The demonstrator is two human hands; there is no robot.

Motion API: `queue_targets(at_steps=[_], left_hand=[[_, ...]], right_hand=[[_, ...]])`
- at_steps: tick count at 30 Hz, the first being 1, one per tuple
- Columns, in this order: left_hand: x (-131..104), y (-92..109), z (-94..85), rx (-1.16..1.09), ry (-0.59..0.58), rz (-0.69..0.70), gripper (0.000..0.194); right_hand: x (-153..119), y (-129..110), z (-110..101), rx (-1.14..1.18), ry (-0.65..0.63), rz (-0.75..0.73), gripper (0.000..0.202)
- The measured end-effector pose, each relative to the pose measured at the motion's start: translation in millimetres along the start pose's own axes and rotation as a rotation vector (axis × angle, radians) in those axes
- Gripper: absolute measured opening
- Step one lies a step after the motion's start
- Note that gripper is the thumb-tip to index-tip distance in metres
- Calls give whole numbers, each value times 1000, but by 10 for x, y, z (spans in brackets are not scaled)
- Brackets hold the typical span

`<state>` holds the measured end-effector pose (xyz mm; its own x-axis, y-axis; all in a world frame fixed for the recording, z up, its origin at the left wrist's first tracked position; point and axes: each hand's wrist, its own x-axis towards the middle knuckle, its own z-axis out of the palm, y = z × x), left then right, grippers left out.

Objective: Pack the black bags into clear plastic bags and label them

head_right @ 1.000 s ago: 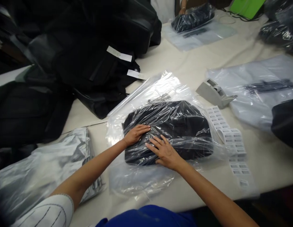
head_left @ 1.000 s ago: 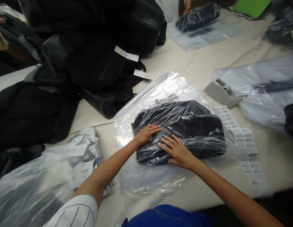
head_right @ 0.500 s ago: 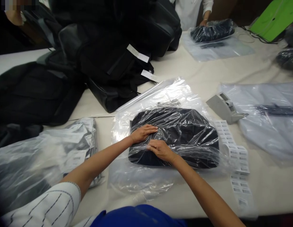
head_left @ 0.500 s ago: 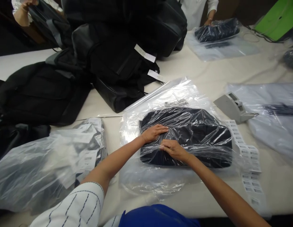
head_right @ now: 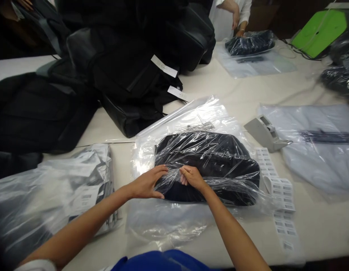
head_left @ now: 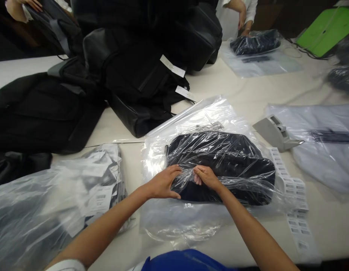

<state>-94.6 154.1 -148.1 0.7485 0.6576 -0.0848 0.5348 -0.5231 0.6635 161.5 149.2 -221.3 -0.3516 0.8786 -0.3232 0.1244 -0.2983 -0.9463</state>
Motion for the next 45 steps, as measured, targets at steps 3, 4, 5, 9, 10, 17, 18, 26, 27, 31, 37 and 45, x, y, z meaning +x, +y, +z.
queue_targets(at_steps=[3,4,5,9,10,17,18,26,27,31,37,45], left_hand=[[-110,-23,28,71,43,-58,32],[-102,-42,27,76,46,-84,26],[-73,-65,18,66,45,-122,24],[219,-185,-32,-31,136,-335,23],[314,-212,-31,-42,180,-373,26],[400,-167,107,-12,396,-501,29],[306,-132,125,-65,408,-492,30],[-177,24,421,-23,450,-322,34],[-150,10,477,-2,469,-362,30],[37,-47,646,79,563,-568,41],[142,24,709,314,748,-648,29],[162,-51,452,580,378,266,52]], right_hand=[[14,-7,-19,23,-19,17,49],[16,-9,-24,29,-25,21,49],[16,-11,-29,36,-30,23,50],[28,5,-28,69,-43,16,51],[36,18,-20,72,-34,12,50],[84,123,70,14,152,-1,46],[83,127,72,3,151,-2,45],[42,83,22,-42,97,-49,42],[41,77,25,-58,92,-40,42],[70,62,51,-144,131,-29,44],[146,88,54,-204,210,-97,47],[166,122,61,-227,228,-144,47]])
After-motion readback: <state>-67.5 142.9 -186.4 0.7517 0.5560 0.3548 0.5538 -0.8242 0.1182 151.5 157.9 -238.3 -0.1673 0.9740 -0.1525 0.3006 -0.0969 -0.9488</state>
